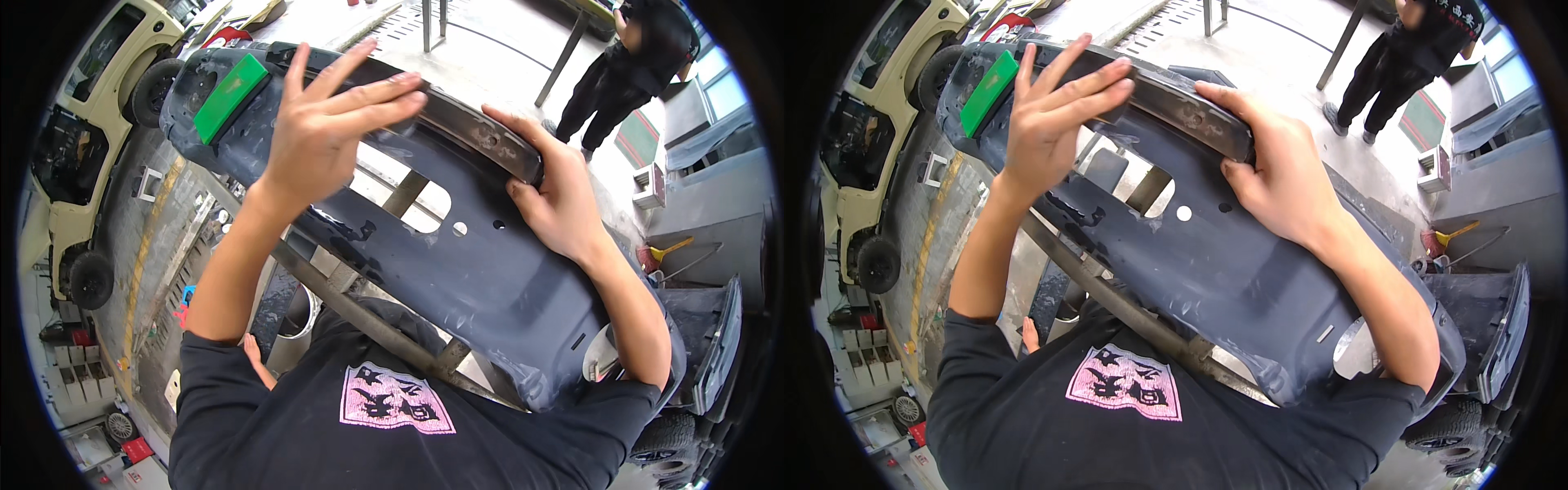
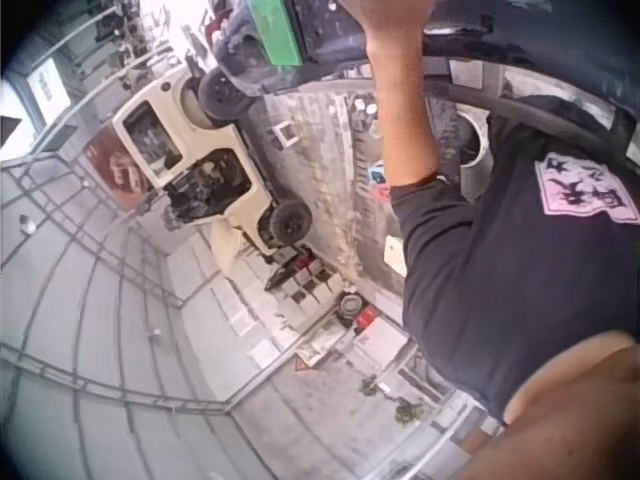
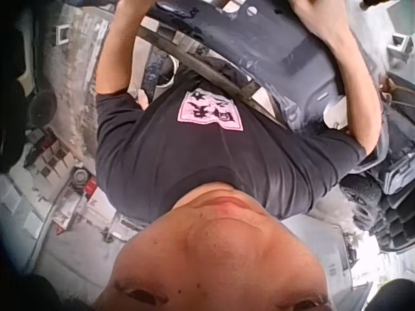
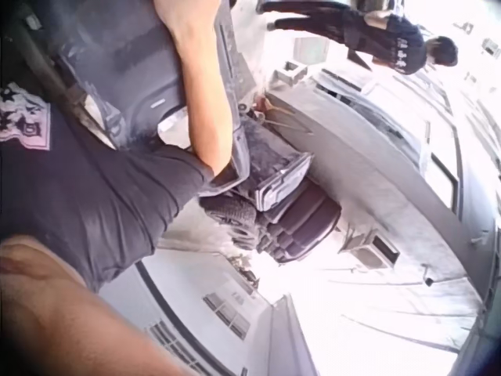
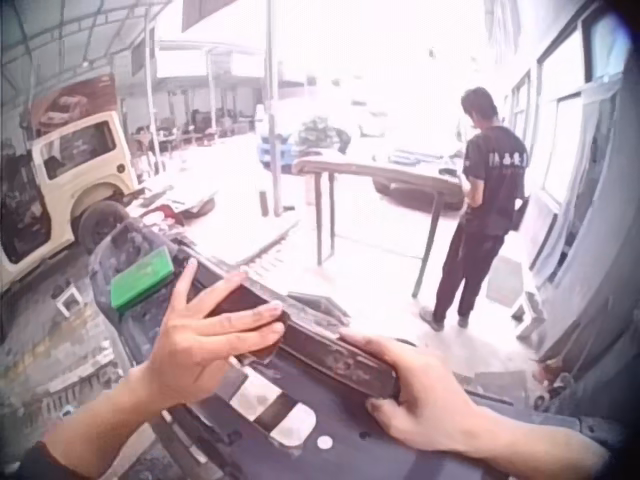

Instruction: The person sands a large black plastic car bumper with a sanding block, moving it back and forth across the surface. They briefly dip the sanding block into a bucket of water and continue sanding the same bumper.

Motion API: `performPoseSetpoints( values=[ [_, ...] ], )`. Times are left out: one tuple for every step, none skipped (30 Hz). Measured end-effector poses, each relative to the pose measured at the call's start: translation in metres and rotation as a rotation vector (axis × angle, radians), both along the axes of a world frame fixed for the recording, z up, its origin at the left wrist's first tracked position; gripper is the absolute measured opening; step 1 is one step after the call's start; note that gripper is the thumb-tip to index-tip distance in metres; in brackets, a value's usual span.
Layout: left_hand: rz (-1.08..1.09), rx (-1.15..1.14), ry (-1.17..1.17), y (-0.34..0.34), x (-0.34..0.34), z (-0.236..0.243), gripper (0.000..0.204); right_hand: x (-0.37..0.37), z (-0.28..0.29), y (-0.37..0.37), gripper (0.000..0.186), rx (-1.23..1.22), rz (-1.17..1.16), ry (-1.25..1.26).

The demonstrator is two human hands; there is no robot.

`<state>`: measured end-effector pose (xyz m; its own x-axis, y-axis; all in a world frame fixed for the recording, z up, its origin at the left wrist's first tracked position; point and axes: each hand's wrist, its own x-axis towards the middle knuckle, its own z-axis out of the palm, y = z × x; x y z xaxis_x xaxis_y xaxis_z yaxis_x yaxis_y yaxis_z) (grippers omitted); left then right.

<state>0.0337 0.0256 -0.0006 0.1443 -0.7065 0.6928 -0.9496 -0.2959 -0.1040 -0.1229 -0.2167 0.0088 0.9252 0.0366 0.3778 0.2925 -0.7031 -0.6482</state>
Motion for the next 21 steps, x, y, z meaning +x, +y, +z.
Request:
performPoseSetpoints(
  values=[
    [-0.046, -0.006, 0.008, -0.003, -0.001, -0.002, 0.041, 0.002, -0.002, 0.002, 0.071, 0.002, 0.002, -0.013],
    [-0.09, -0.018, 0.023, -0.01, -0.007, -0.005, 0.041, 0.001, -0.003, 0.003, 0.071, 0.01, 0.009, -0.043],
    [-0.184, -0.028, 0.037, -0.026, -0.02, -0.006, 0.043, 0.004, -0.005, 0.002, 0.071, 0.013, 0.015, -0.075],
    [-0.238, -0.002, 0.076, -0.036, -0.036, 0.001, 0.045, 0.005, -0.007, 0.001, 0.071, 0.017, 0.021, -0.107],
    [-0.231, 0.006, 0.044, -0.035, -0.033, 0.006, 0.044, 0.005, -0.008, 0.001, 0.071, 0.025, 0.03, -0.14],
    [-0.228, 0.012, 0.012, -0.034, -0.026, 0.007, 0.042, 0.003, -0.006, 0.0, 0.071, 0.027, 0.028, -0.117],
    [-0.183, 0.023, -0.049, -0.025, -0.009, 0.006, 0.036, 0.002, -0.003, -0.001, 0.071, 0.029, 0.026, -0.095],
    [-0.096, 0.06, -0.085, -0.01, 0.004, 0.01, 0.032, 0.002, -0.002, 0.001, 0.071, 0.037, 0.025, -0.076],
    [-0.124, 0.05, -0.077, -0.011, 0.005, 0.007, 0.032, 0.004, -0.004, 0.0, 0.071, 0.028, 0.027, -0.093],
    [-0.151, 0.04, -0.07, -0.013, 0.005, 0.004, 0.032, 0.007, -0.005, -0.001, 0.071, 0.018, 0.029, -0.11],
    [-0.246, 0.035, -0.041, -0.028, -0.012, 0.001, 0.031, 0.006, -0.007, -0.002, 0.071, 0.005, 0.038, -0.117],
    [-0.336, 0.057, -0.007, -0.042, -0.029, -0.001, 0.031, 0.007, -0.009, -0.003, 0.07, 0.022, 0.026, -0.105],
    [-0.342, 0.073, 0.002, -0.044, -0.028, 0.0, 0.03, 0.005, -0.011, -0.004, 0.07, 0.039, 0.013, -0.093],
    [-0.351, 0.093, 0.012, -0.045, -0.028, 0.004, 0.03, 0.002, -0.012, -0.004, 0.07, 0.06, -0.002, -0.081],
    [-0.269, 0.091, -0.031, -0.035, -0.017, 0.009, 0.028, 0.001, -0.005, -0.001, 0.067, 0.05, 0.031, -0.103],
    [-0.209, 0.096, -0.052, -0.019, 0.005, 0.014, 0.027, 0.007, -0.005, -0.001, 0.067, 0.031, 0.048, -0.141],
    [-0.255, 0.073, -0.042, -0.022, 0.004, 0.01, 0.027, 0.008, -0.008, 0.0, 0.066, 0.004, 0.039, -0.166],
    [-0.277, 0.047, -0.035, -0.028, -0.002, 0.013, 0.027, 0.011, -0.011, -0.001, 0.066, -0.024, 0.054, -0.194],
    [-0.348, 0.07, -0.024, -0.043, -0.022, 0.013, 0.03, 0.001, -0.003, 0.003, 0.065, 0.053, -0.026, 0.0],
    [-0.376, 0.083, -0.026, -0.053, -0.033, 0.026, 0.034, 0.0, -0.003, 0.003, 0.064, 0.047, -0.016, -0.018],
    [-0.366, 0.089, 0.053, -0.048, -0.029, 0.03, 0.03, -0.002, -0.003, 0.004, 0.063, 0.04, -0.006, -0.036]
  ],
)
